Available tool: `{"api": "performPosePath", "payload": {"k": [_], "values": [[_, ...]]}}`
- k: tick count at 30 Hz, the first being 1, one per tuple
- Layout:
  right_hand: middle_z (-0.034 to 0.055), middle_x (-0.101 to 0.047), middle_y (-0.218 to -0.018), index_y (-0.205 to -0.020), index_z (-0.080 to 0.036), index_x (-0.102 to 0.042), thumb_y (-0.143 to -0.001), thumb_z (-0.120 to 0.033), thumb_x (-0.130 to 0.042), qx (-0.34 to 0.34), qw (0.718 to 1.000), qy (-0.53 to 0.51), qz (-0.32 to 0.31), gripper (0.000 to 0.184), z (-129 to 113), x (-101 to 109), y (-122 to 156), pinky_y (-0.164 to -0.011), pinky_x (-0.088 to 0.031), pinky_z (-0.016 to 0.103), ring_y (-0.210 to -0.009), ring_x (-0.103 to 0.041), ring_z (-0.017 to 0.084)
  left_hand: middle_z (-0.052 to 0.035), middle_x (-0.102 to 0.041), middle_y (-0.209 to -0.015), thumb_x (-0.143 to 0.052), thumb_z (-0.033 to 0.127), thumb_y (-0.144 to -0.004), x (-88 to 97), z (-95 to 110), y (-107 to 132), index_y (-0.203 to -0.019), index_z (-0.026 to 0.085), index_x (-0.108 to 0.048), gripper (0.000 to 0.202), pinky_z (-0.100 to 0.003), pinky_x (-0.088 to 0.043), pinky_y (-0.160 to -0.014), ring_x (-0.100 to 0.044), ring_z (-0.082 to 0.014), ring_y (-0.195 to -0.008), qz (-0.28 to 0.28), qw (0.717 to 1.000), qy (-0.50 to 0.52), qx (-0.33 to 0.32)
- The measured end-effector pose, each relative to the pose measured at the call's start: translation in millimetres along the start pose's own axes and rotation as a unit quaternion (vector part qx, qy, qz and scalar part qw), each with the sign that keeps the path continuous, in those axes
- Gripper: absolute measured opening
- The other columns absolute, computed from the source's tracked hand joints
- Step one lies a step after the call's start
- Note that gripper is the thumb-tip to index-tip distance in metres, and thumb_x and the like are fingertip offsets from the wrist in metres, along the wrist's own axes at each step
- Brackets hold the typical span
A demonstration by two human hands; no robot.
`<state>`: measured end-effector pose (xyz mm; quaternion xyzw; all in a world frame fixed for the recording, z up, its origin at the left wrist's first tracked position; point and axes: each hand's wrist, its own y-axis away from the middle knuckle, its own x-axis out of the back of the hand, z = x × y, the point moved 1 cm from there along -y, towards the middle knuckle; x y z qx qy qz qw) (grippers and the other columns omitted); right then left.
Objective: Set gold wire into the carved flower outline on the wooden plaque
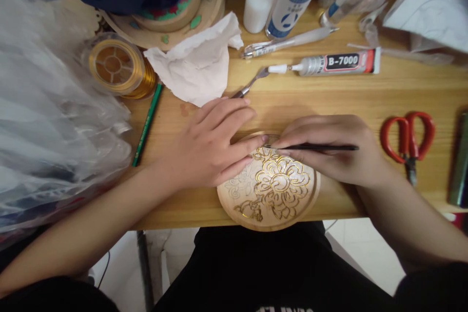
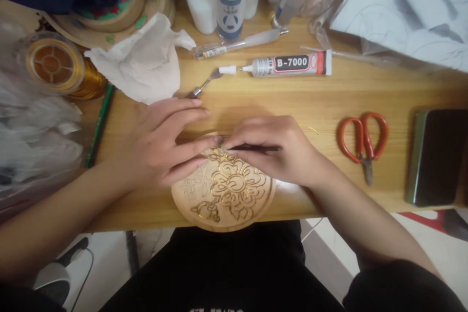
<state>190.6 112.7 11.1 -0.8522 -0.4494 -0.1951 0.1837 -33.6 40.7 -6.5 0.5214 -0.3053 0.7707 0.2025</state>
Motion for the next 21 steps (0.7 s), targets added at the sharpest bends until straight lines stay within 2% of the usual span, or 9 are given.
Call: {"api": "performPosePath", "payload": {"k": [8,21], "values": [[0.0016,-0.074,-0.084,-0.091,-0.019,-0.070,-0.085,-0.020,-0.069,-0.034,0.998,-0.058,-0.012,0.006,3.2,2.5,-1.5,-0.068,-0.056,0.024,-0.078,-0.069,0.011,-0.0178,-0.052,-0.128,-0.059,0.030,-0.090,1.5,0.6,0.2,-0.117,0.016,-0.063,0.031,-0.057,-0.041,-0.102,-0.047,-0.0359,-0.126,0.003,1.000,0.005,-0.001],[0.0016,-0.073,-0.083,-0.091,-0.020,-0.071,-0.085,-0.021,-0.068,-0.034,0.998,-0.047,-0.003,0.007,1.9,2.4,-1.5,-0.068,-0.055,0.024,-0.077,-0.068,0.012,-0.0154,-0.051,-0.128,-0.057,0.031,-0.091,-0.2,-0.1,0.8,-0.118,0.017,-0.061,0.031,-0.057,-0.042,-0.102,-0.045,-0.0342,-0.127,0.005,1.000,0.007,-0.003]]}}
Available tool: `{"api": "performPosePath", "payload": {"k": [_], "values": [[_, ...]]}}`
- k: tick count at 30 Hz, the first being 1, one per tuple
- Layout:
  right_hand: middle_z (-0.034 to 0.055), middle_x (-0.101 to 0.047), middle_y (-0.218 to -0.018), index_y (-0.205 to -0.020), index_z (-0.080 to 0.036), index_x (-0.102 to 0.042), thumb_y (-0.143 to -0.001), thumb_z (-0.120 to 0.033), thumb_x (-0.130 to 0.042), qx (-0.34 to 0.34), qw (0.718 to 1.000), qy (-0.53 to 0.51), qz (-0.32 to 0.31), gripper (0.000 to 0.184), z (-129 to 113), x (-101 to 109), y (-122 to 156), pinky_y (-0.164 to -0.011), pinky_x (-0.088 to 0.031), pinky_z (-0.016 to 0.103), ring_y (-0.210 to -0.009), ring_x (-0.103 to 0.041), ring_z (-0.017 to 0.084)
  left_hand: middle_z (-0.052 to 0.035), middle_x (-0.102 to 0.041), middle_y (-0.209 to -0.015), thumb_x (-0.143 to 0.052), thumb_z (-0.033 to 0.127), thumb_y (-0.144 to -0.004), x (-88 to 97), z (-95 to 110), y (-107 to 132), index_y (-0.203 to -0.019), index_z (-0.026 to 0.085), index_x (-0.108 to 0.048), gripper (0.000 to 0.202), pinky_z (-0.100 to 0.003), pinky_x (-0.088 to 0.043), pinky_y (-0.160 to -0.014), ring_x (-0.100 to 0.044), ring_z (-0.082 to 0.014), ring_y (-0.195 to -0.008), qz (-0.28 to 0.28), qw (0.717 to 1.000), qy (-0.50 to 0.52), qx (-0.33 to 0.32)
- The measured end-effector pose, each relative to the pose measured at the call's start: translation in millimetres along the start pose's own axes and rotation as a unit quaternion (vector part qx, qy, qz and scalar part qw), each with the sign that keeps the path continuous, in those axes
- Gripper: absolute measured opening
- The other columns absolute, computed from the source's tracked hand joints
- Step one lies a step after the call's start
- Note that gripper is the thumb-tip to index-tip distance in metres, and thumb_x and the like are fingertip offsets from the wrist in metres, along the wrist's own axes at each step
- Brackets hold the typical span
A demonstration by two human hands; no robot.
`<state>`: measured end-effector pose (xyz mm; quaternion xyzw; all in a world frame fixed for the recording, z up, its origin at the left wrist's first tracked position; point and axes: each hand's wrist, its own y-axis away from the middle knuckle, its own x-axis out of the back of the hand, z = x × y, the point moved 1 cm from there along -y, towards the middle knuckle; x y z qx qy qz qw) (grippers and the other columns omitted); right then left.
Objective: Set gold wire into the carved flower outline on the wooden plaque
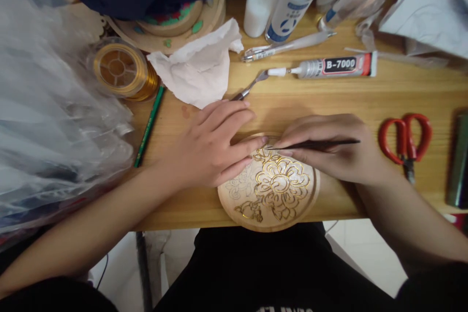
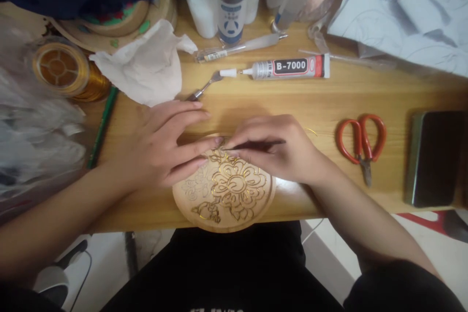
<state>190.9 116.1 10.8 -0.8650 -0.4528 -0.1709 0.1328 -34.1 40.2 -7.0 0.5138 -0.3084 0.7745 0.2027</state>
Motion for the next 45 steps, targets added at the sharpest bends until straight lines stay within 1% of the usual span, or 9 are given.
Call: {"api": "performPosePath", "payload": {"k": [7,15,20,26,29,35,38,41,45], "values": [[0.0031,-0.074,-0.087,-0.094,-0.018,-0.069,-0.086,-0.018,-0.067,0.025,0.999,0.040,-0.001,0.009,0.3,-1.7,1.6,-0.073,-0.055,0.025,-0.083,-0.070,0.013,-0.0128,-0.051,-0.127,-0.057,0.031,-0.091,-0.3,-0.1,-0.7,-0.117,0.018,-0.061,0.030,-0.056,-0.044,-0.100,-0.047,-0.0337,-0.125,0.009,1.000,-0.012,0.001],[0.0021,-0.074,-0.088,-0.095,-0.021,-0.069,-0.086,-0.019,-0.067,0.042,0.998,0.050,-0.022,0.009,-2.5,0.4,0.3,-0.077,-0.056,0.026,-0.087,-0.070,0.014,-0.0156,-0.054,-0.126,-0.058,0.030,-0.091,0.9,0.9,-1.4,-0.116,0.016,-0.063,0.029,-0.055,-0.044,-0.101,-0.048,-0.0346,-0.125,0.008,1.000,-0.005,0.005],[0.0012,-0.074,-0.086,-0.093,-0.023,-0.071,-0.085,-0.020,-0.068,0.022,0.999,0.021,-0.019,0.009,0.7,-0.1,-1.3,-0.073,-0.057,0.026,-0.083,-0.071,0.014,-0.0176,-0.055,-0.125,-0.059,0.028,-0.090,3.6,2.3,-1.7,-0.116,0.016,-0.064,0.029,-0.055,-0.043,-0.101,-0.049,-0.0363,-0.124,0.001,1.000,-0.003,0.005],[0.0025,-0.074,-0.085,-0.092,-0.019,-0.072,-0.084,-0.018,-0.069,0.007,0.999,-0.031,-0.035,0.008,2.2,2.2,-2.9,-0.070,-0.057,0.024,-0.079,-0.070,0.012,-0.0179,-0.054,-0.125,-0.058,0.029,-0.090,1.7,1.3,-1.2,-0.116,0.016,-0.063,0.030,-0.056,-0.044,-0.100,-0.049,-0.0367,-0.124,0.005,1.000,-0.007,0.005],[0.0030,-0.073,-0.083,-0.090,-0.018,-0.072,-0.082,-0.016,-0.071,0.001,0.998,-0.051,-0.029,0.008,2.6,2.9,-3.0,-0.070,-0.056,0.022,-0.078,-0.069,0.011,-0.0168,-0.054,-0.125,-0.056,0.029,-0.091,0.8,0.6,-0.9,-0.117,0.018,-0.063,0.029,-0.056,-0.044,-0.099,-0.049,-0.0358,-0.124,0.002,1.000,-0.008,0.004],[0.0030,-0.073,-0.083,-0.091,-0.018,-0.073,-0.081,-0.012,-0.071,-0.003,0.996,-0.089,-0.033,0.012,3.3,4.5,-3.3,-0.071,-0.055,0.020,-0.077,-0.069,0.010,-0.0177,-0.055,-0.123,-0.058,0.028,-0.090,1.2,0.5,-0.4,-0.117,0.015,-0.063,0.030,-0.056,-0.046,-0.098,-0.050,-0.0359,-0.121,0.023,1.000,-0.008,-0.003],[0.0024,-0.073,-0.083,-0.090,-0.018,-0.074,-0.079,-0.012,-0.074,-0.004,0.994,-0.105,-0.027,0.013,2.6,6.5,-3.0,-0.070,-0.056,0.020,-0.077,-0.069,0.010,-0.0184,-0.055,-0.123,-0.057,0.029,-0.091,0.8,0.6,-0.8,-0.118,0.016,-0.063,0.031,-0.056,-0.046,-0.097,-0.051,-0.0369,-0.121,0.016,1.000,-0.010,-0.004],[0.0013,-0.073,-0.081,-0.089,-0.020,-0.073,-0.078,-0.013,-0.075,-0.004,0.995,-0.101,-0.013,0.013,2.2,7.6,-2.0,-0.068,-0.056,0.021,-0.076,-0.069,0.011,-0.0189,-0.054,-0.123,-0.057,0.028,-0.091,0.1,0.5,-1.1,-0.118,0.016,-0.063,0.031,-0.056,-0.046,-0.098,-0.051,-0.0374,-0.121,0.014,1.000,-0.009,-0.002],[0.0011,-0.074,-0.082,-0.090,-0.020,-0.073,-0.079,-0.016,-0.074,0.000,0.998,-0.065,0.008,0.011,1.9,5.9,-1.1,-0.069,-0.056,0.022,-0.077,-0.069,0.010,-0.0176,-0.054,-0.123,-0.057,0.028,-0.090,-0.2,0.3,-0.5,-0.118,0.016,-0.063,0.031,-0.055,-0.046,-0.098,-0.051,-0.0367,-0.121,0.019,1.000,-0.005,0.000]]}}
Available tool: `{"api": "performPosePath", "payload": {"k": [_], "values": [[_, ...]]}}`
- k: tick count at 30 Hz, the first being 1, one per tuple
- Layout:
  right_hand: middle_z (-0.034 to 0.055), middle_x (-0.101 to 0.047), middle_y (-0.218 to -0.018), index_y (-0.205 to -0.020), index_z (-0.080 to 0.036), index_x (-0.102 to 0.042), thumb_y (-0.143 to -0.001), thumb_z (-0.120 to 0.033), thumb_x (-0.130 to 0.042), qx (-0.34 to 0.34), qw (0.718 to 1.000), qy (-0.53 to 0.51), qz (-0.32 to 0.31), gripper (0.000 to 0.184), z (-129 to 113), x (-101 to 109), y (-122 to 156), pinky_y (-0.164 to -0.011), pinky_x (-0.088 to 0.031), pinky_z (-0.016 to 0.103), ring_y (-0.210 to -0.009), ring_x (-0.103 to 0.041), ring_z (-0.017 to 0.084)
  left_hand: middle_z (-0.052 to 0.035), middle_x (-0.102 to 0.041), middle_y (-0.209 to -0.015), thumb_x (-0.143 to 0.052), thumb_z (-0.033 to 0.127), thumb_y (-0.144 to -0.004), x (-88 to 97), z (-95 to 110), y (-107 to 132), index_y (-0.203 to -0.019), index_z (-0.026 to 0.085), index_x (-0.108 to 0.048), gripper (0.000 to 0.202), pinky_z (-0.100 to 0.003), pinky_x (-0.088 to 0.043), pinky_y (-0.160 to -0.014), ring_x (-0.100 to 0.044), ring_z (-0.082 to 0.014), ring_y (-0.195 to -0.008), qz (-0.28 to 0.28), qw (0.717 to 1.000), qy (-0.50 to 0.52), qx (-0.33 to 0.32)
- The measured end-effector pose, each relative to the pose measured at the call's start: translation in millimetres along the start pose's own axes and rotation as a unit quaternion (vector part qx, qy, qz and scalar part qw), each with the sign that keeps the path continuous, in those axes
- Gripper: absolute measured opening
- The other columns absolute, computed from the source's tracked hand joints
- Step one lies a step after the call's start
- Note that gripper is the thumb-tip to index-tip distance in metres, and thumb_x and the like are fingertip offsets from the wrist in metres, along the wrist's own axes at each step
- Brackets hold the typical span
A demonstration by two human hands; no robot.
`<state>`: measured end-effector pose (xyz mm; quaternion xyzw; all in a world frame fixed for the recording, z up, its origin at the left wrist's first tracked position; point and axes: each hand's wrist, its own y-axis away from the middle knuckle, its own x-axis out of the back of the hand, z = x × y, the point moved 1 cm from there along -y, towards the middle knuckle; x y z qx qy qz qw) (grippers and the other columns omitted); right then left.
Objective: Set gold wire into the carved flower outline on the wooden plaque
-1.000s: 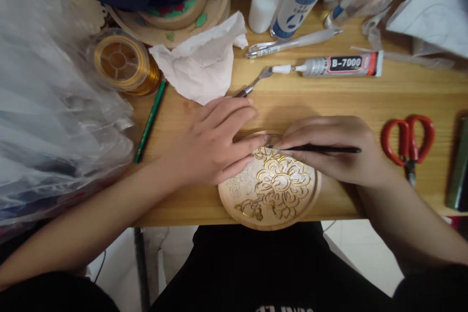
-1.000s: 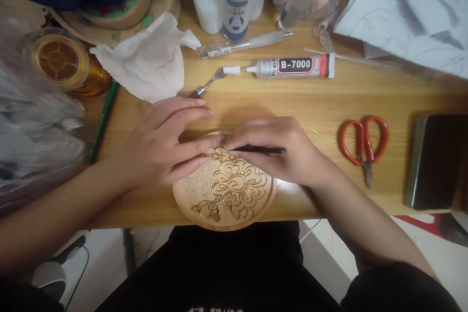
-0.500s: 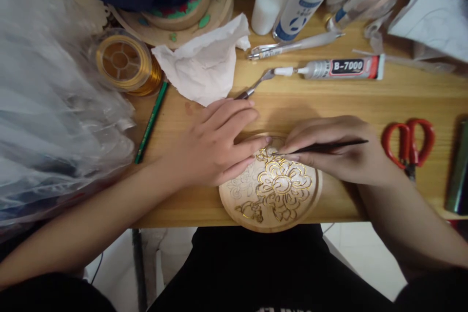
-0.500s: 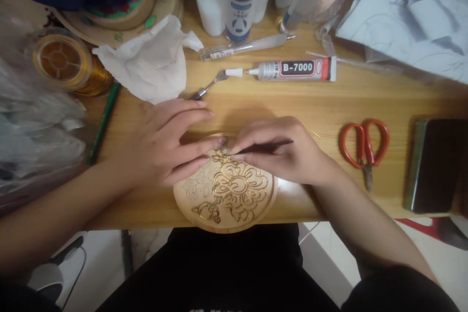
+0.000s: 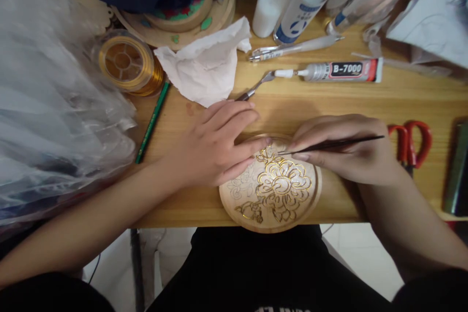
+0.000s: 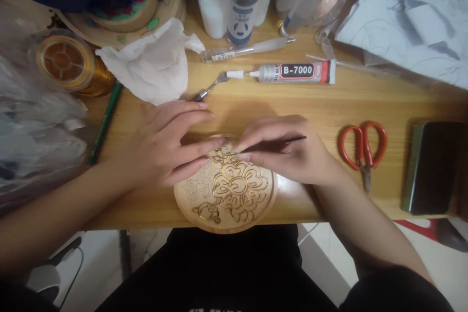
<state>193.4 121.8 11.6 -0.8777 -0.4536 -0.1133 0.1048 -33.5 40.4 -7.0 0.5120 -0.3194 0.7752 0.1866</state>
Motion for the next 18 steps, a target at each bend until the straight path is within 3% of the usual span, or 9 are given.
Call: {"api": "performPosePath", "payload": {"k": [18], "values": [[0.0014,-0.074,-0.087,-0.096,-0.025,-0.070,-0.086,-0.020,-0.067,0.021,0.991,0.127,-0.021,0.011,-5.0,-6.0,0.3,-0.073,-0.056,0.028,-0.084,-0.070,0.015,-0.0160,-0.054,-0.125,-0.054,0.027,-0.092,1.2,0.8,-0.2,-0.119,0.016,-0.062,0.030,-0.054,-0.044,-0.101,-0.050,-0.0347,-0.123,-0.010,1.000,0.006,0.010]]}}
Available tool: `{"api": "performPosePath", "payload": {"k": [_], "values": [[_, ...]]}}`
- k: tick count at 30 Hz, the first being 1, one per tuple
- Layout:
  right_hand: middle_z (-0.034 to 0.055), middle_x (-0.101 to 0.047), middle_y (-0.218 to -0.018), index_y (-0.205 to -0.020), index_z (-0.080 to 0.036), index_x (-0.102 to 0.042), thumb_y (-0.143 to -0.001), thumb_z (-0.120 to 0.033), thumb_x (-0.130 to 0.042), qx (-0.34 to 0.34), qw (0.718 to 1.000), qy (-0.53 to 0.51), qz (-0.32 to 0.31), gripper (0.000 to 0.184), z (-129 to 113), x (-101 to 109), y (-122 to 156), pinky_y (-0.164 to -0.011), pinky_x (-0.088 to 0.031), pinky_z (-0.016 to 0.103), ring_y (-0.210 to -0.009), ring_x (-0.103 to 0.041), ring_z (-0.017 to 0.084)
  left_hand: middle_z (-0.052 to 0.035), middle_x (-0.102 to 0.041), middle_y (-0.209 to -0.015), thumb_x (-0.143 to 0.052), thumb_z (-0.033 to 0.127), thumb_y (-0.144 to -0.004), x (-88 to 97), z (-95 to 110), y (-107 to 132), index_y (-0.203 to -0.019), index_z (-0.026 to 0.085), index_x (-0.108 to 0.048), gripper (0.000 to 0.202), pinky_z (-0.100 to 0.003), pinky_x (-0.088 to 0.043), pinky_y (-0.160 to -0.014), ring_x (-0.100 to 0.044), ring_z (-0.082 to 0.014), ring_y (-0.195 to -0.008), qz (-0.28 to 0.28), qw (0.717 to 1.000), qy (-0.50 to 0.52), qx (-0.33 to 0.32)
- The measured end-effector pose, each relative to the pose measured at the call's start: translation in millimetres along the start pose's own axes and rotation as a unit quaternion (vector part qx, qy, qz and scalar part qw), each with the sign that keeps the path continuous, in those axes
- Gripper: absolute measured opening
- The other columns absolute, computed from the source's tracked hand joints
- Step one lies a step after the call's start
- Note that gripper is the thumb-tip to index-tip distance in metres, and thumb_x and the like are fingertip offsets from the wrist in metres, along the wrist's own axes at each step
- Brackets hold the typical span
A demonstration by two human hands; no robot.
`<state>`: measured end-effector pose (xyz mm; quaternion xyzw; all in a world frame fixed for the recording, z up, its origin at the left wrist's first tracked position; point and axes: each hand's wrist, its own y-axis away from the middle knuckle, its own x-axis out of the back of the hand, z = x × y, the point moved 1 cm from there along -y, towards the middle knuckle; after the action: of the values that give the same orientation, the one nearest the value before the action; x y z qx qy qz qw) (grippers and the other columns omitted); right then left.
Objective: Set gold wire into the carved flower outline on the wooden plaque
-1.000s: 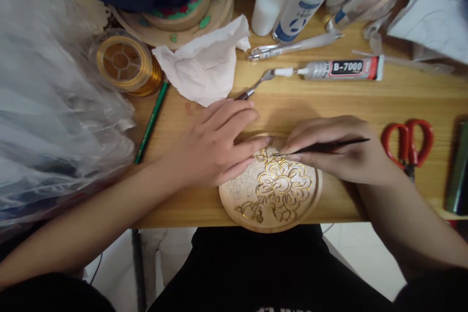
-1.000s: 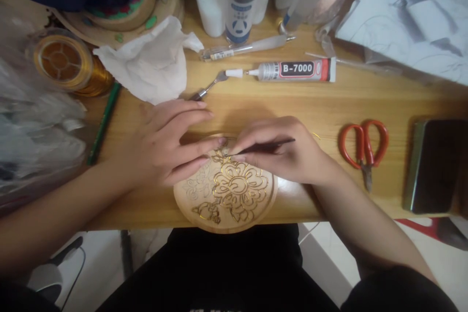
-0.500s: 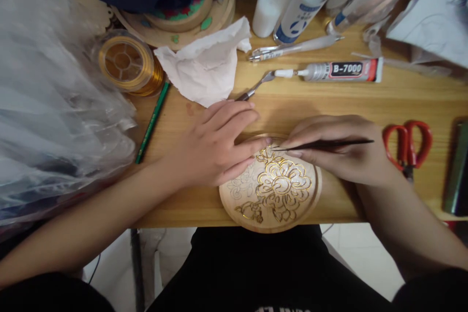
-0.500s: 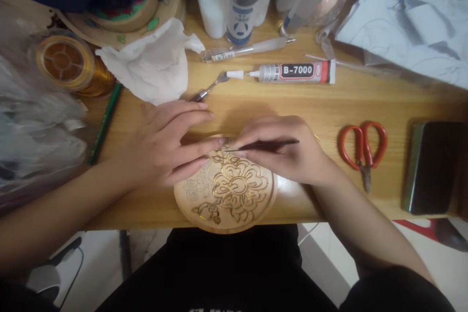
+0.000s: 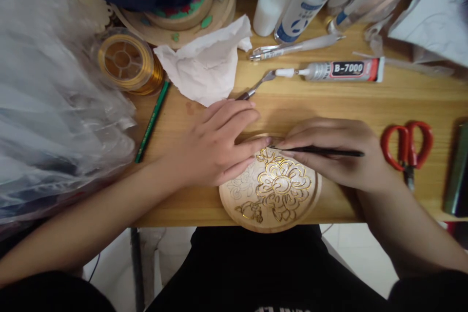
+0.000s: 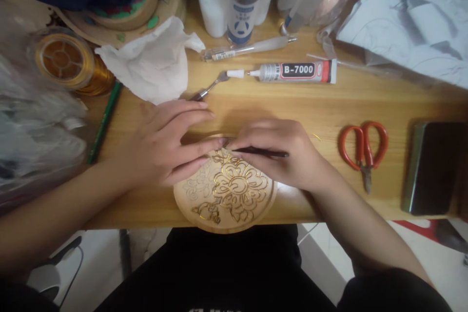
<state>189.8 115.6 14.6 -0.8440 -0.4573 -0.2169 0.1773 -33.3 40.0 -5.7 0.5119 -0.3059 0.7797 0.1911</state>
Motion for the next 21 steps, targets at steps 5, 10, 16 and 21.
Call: {"api": "performPosePath", "payload": {"k": [5,10,16,21], "values": [[0.0013,-0.073,-0.085,-0.094,-0.023,-0.070,-0.086,-0.019,-0.067,0.005,1.000,-0.005,0.003,0.009,1,-1,0,-0.072,-0.055,0.027,-0.082,-0.070,0.014,-0.0161,-0.054,-0.124,-0.059,0.029,-0.089,0.1,0,0,-0.117,0.017,-0.064,0.031,-0.055,-0.045,-0.099,-0.050,-0.0365,-0.122,0.005,1.000,-0.010,-0.006],[0.0021,-0.073,-0.083,-0.090,-0.019,-0.070,-0.084,-0.019,-0.069,0.002,0.998,-0.062,0.006,0.006,5,0,-1,-0.070,-0.055,0.024,-0.077,-0.069,0.012,-0.0172,-0.055,-0.124,-0.059,0.028,-0.088,0.0,0,0,-0.115,0.018,-0.065,0.030,-0.055,-0.046,-0.098,-0.051,-0.0369,-0.121,0.004,1.000,-0.014,-0.007],[0.0015,-0.073,-0.083,-0.089,-0.018,-0.071,-0.082,-0.017,-0.071,-0.016,0.993,-0.113,-0.009,0.007,9,3,-3,-0.068,-0.054,0.021,-0.076,-0.068,0.009,-0.0168,-0.055,-0.124,-0.059,0.028,-0.088,-4.1,-2,2,-0.116,0.020,-0.065,0.030,-0.055,-0.046,-0.098,-0.050,-0.0364,-0.123,0.028,1.000,-0.006,-0.005],[0.0036,-0.071,-0.082,-0.089,-0.015,-0.072,-0.081,-0.015,-0.072,-0.010,0.982,-0.182,-0.045,0.008,13,8,-2,-0.067,-0.054,0.023,-0.076,-0.068,0.010,-0.0164,-0.055,-0.124,-0.060,0.027,-0.087,-2.7,-1,1,-0.118,0.020,-0.065,0.033,-0.055,-0.046,-0.098,-0.050,-0.0360,-0.123,0.013,1.000,-0.009,-0.006]]}}
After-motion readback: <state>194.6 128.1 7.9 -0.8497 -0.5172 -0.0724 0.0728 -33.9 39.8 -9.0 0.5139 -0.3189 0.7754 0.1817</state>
